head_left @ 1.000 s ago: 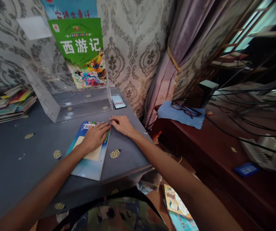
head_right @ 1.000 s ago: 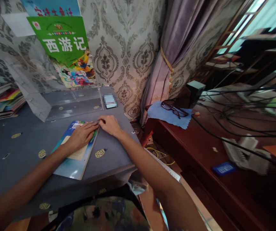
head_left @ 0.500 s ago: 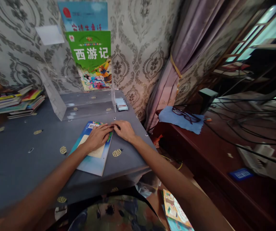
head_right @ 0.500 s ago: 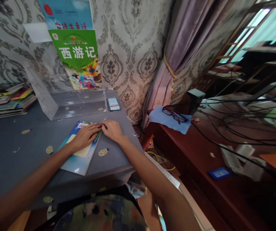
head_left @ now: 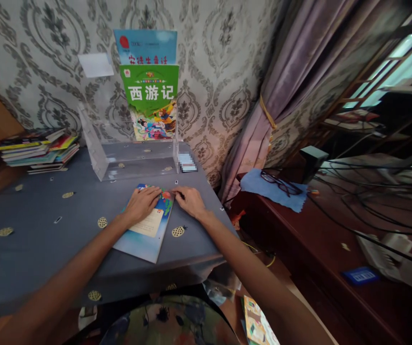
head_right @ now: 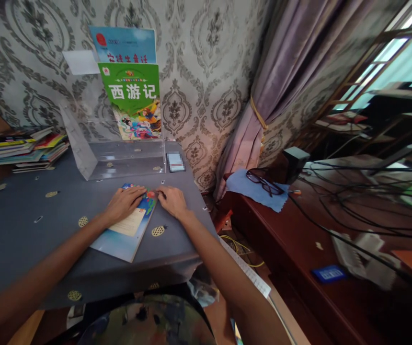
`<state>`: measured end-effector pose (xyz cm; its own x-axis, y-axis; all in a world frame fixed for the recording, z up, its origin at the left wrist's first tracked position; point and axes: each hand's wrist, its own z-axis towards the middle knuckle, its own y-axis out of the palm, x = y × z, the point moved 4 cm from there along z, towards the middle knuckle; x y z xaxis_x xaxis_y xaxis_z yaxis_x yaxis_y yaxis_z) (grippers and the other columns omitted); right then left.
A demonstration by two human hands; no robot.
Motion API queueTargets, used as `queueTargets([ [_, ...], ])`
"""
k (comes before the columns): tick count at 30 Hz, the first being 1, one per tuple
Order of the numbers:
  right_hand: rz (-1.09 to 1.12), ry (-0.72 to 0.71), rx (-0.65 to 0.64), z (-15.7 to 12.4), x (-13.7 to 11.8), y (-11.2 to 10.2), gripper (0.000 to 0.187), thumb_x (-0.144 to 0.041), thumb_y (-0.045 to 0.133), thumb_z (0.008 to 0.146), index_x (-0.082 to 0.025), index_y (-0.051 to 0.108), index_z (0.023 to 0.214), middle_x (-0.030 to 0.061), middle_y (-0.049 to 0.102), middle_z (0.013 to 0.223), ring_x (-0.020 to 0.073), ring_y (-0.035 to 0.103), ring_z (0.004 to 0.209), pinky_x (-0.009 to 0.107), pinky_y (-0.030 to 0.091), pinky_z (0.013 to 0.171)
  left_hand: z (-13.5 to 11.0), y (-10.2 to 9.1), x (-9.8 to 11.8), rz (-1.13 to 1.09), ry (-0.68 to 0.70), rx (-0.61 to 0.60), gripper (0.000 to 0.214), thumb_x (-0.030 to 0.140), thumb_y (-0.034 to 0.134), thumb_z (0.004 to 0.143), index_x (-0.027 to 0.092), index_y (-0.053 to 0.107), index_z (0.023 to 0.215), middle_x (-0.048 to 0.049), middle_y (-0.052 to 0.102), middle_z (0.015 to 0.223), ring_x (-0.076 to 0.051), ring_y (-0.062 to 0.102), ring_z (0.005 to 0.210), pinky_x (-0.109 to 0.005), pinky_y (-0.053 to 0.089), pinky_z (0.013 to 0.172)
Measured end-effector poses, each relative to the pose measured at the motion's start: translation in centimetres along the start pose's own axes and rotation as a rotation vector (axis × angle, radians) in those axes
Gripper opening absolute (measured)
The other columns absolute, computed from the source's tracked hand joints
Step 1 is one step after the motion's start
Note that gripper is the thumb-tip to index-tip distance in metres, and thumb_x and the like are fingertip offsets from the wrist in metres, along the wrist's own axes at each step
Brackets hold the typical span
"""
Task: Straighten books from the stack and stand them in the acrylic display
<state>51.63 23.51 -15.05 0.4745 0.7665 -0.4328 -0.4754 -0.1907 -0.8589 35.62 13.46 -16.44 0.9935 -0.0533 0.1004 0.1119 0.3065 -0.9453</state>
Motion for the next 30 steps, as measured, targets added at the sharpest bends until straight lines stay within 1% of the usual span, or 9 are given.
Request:
queueTargets([
  [4,0.009,0.002,-0.005,0.0,0.0,0.0,0.029,-0.017,0.05,0.094,-0.022,0.072,0.112,0.0043,0.077,0.11,0.0195,0.07,0.1,0.027,0.049,0.087,-0.6,-0.9,-2.3,0.049,-0.133,0.002,0.04,0.029,0.037,0.1,0.024,0.061,0.132,-0.0094,0.062,0.139,-0.027,0.055,0.13,-0.048,0.046,0.1],
  [7,0.014,0.005,-0.004,0.1,0.2,0.0,0.029,-0.017,0.05,0.094,-0.023,0.072,0.112,0.0048,0.077,0.108,0.0191,0.071,0.099,0.027,0.05,0.087,-1.0,-1.5,-3.5,0.05,-0.235,-0.017,0.041,0.028,0.038,0.099,0.026,0.062,0.132,-0.0086,0.061,0.14,-0.028,0.056,0.129,-0.048,0.047,0.1],
  [10,0.028,0.006,0.001,0.2,0.4,0.1,0.03,-0.017,0.051,0.094,-0.022,0.073,0.113,0.0049,0.077,0.107,0.019,0.071,0.099,0.027,0.05,0.087,-1.2,-1.6,-4.0,0.034,-0.278,-0.052,0.043,0.028,0.036,0.099,0.026,0.06,0.135,-0.0072,0.059,0.143,-0.027,0.055,0.131,-0.049,0.047,0.103],
  [14,0.07,0.015,0.004,0.3,0.4,0.2,0.03,-0.016,0.051,0.093,-0.022,0.073,0.113,0.0043,0.077,0.107,0.0191,0.071,0.098,0.027,0.051,0.087,-1.2,-1.7,-3.8,0.029,-0.298,-0.078,0.043,0.027,0.035,0.1,0.024,0.059,0.136,-0.007,0.056,0.146,-0.027,0.051,0.135,-0.05,0.043,0.107],
  [17,0.105,0.027,0.006,0.3,0.4,0.1,0.03,-0.014,0.052,0.092,-0.02,0.073,0.112,0.0044,0.077,0.108,0.0192,0.072,0.097,0.026,0.051,0.086,-1.0,-2.0,-3.5,0.048,-0.262,-0.086,0.043,0.025,0.035,0.099,0.022,0.061,0.134,-0.0087,0.057,0.144,-0.027,0.053,0.133,-0.047,0.045,0.106],
  [22,0.142,0.022,0.009,0.3,0.2,-0.1,0.03,-0.012,0.051,0.091,-0.019,0.074,0.11,0.0048,0.077,0.108,0.0188,0.071,0.099,0.026,0.05,0.087,-0.3,-2.3,-2.7,0.124,-0.186,-0.105,0.044,0.018,0.039,0.095,0.02,0.062,0.132,-0.0114,0.061,0.139,-0.028,0.059,0.125,-0.046,0.047,0.101],
  [26,0.148,0.019,0.016,0.4,0.5,0.0,0.029,-0.013,0.051,0.092,-0.018,0.074,0.109,0.0052,0.077,0.108,0.0185,0.071,0.1,0.027,0.05,0.089,0.7,-1.4,-1.3,0.069,-0.064,-0.091,0.042,0.018,0.043,0.094,0.022,0.063,0.13,-0.0103,0.063,0.137,-0.028,0.059,0.125,-0.046,0.046,0.103],
  [30,0.129,0.041,0.03,0.5,0.8,0.3,0.03,-0.015,0.051,0.093,-0.022,0.073,0.112,0.0043,0.077,0.109,0.0182,0.07,0.102,0.029,0.05,0.092,1.5,-0.3,0.7,-0.028,0.07,-0.081,0.04,0.019,0.043,0.095,0.024,0.063,0.13,-0.0083,0.063,0.138,-0.025,0.057,0.128,-0.049,0.04,0.109],
])
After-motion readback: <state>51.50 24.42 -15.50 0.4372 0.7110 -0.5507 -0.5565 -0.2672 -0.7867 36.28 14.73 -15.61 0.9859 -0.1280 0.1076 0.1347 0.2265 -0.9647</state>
